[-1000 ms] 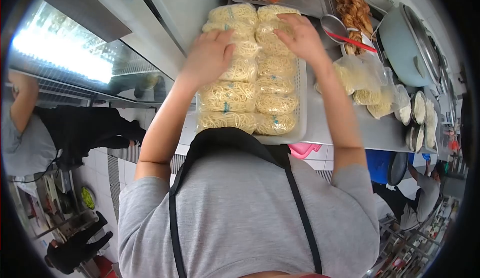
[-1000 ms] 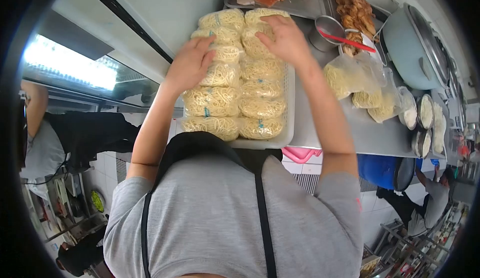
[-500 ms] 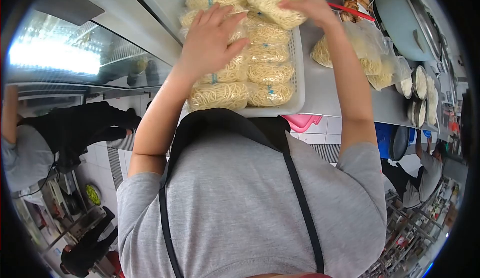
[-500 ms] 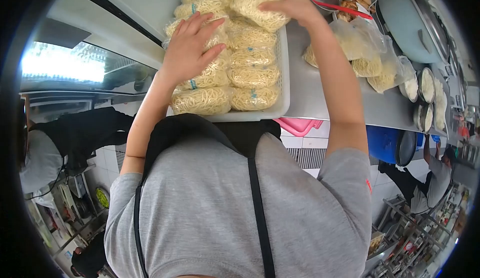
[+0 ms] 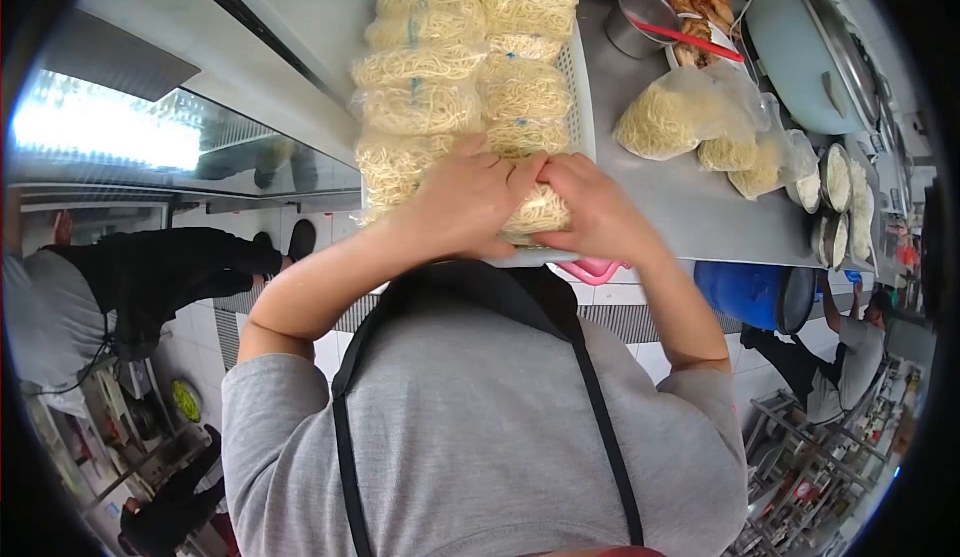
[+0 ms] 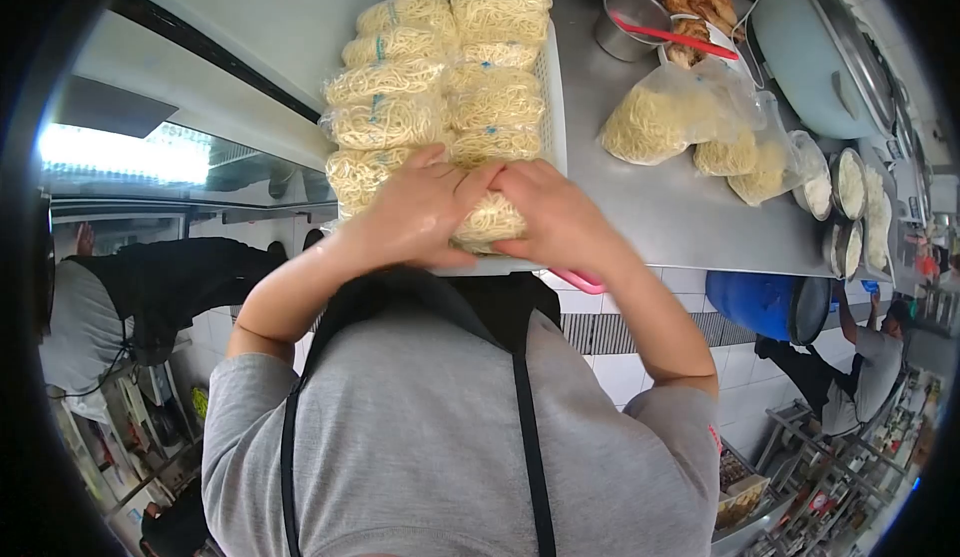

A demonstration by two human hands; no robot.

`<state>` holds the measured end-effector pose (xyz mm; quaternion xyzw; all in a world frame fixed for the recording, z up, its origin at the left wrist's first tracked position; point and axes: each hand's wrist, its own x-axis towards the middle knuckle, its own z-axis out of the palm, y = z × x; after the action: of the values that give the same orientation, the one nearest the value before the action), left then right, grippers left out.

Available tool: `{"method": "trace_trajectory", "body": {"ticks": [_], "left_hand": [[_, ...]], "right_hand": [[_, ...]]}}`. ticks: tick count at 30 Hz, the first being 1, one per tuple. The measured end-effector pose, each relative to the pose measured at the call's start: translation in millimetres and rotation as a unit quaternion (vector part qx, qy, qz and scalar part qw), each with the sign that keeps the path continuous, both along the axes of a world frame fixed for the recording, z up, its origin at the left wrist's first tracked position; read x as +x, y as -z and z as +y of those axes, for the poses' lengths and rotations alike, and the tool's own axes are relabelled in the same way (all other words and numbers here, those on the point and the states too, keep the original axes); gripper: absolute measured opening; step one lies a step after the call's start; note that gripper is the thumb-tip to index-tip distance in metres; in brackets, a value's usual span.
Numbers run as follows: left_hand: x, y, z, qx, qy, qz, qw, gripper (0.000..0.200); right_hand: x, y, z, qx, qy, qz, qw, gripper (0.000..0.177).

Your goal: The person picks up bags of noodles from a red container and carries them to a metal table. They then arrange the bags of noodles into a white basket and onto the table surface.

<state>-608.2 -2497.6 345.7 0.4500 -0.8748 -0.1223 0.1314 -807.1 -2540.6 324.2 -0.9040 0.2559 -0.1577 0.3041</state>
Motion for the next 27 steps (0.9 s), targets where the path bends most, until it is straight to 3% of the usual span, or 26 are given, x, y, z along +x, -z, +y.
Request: {"method": "trace_trajectory", "body": {"ticks": [1, 3, 4, 5, 6, 8, 10, 14, 16, 17, 19, 21, 22, 24, 25, 27], "left_hand": [[-3.4, 6.2, 1.2, 0.034, -0.003, -0.076, 0.996, 0.066], [-1.7, 10.7, -1.1, 0.022, 0.006, -0.085, 0.996, 0.065], [-1.7, 11.5, -1.2, 0.013, 0.015, -0.091, 0.996, 0.063], [-2.4, 11.4, -0.5, 0.013, 0.015, -0.09, 0.996, 0.063], [-2.6, 11.0, -0.2, 0.018, 0.011, -0.094, 0.995, 0.061], [-1.9, 11.0, 0.5, 0.021, 0.006, -0.099, 0.995, 0.058], [-1.7, 11.9, 0.1, 0.014, 0.003, -0.1, 0.995, 0.056], [-1.1, 10.3, -0.4, 0.003, 0.003, -0.1, 0.995, 0.055], [-2.4, 10.3, 0.4, 0.012, 0.0, -0.108, 0.994, 0.055], [-2.6, 11.8, 1.8, 0.013, 0.001, -0.108, 0.994, 0.055], [-1.5, 14.1, 0.8, 0.001, -0.003, -0.103, 0.995, 0.055], [-2.7, 12.7, 0.7, 0.002, -0.008, -0.105, 0.994, 0.055], [-2.7, 12.9, 1.7, 0.005, -0.007, -0.111, 0.994, 0.054], [-2.4, 14.8, 2.9, -0.013, 0.007, -0.089, 0.996, 0.055], [-2.2, 15.2, 2.5, -0.035, 0.021, -0.063, 0.997, 0.056], [-3.6, 17.7, 3.2, -0.039, 0.017, -0.057, 0.997, 0.049]], "right_hand": [[-10.1, -5.6, -16.4, 0.021, -0.06, 0.007, 0.998, 0.056], [-22.9, -11.7, -65.2, 0.291, 0.015, 0.027, 0.956, 0.053], [-15.7, -18.1, -94.9, 0.102, 0.077, -0.001, 0.992, 0.048], [-0.2, -25.8, -121.5, -0.047, 0.087, -0.083, 0.992, 0.045], [14.5, -14.1, -163.4, -0.277, 0.094, -0.109, 0.95, 0.049], [49.2, -5.2, -214.7, -0.322, 0.099, -0.089, 0.937, 0.072], [72.4, 49.3, -256.3, -0.248, 0.139, 0.053, 0.957, 0.078], [74.3, 14.4, -217.9, -0.203, 0.098, 0.165, 0.96, 0.077], [60.1, -3.6, -172.0, -0.135, 0.175, 0.15, 0.964, 0.071], [50.6, -5.5, -161.0, -0.134, 0.175, 0.15, 0.964, 0.071], [26.7, -10.3, -147.6, 0.033, 0.158, 0.01, 0.987, 0.067], [8.7, -16.2, -107.8, 0.165, 0.119, -0.068, 0.977, 0.066], [5.2, -8.0, -95.2, 0.17, 0.118, -0.068, 0.976, 0.066], [0.8, 14.7, -77.0, 0.493, 0.016, -0.123, 0.861, 0.069], [-0.4, 16.0, -78.1, 0.495, 0.019, -0.126, 0.86, 0.069], [-2.9, 15.9, -86.5, 0.591, 0.02, -0.122, 0.797, 0.068]]}}
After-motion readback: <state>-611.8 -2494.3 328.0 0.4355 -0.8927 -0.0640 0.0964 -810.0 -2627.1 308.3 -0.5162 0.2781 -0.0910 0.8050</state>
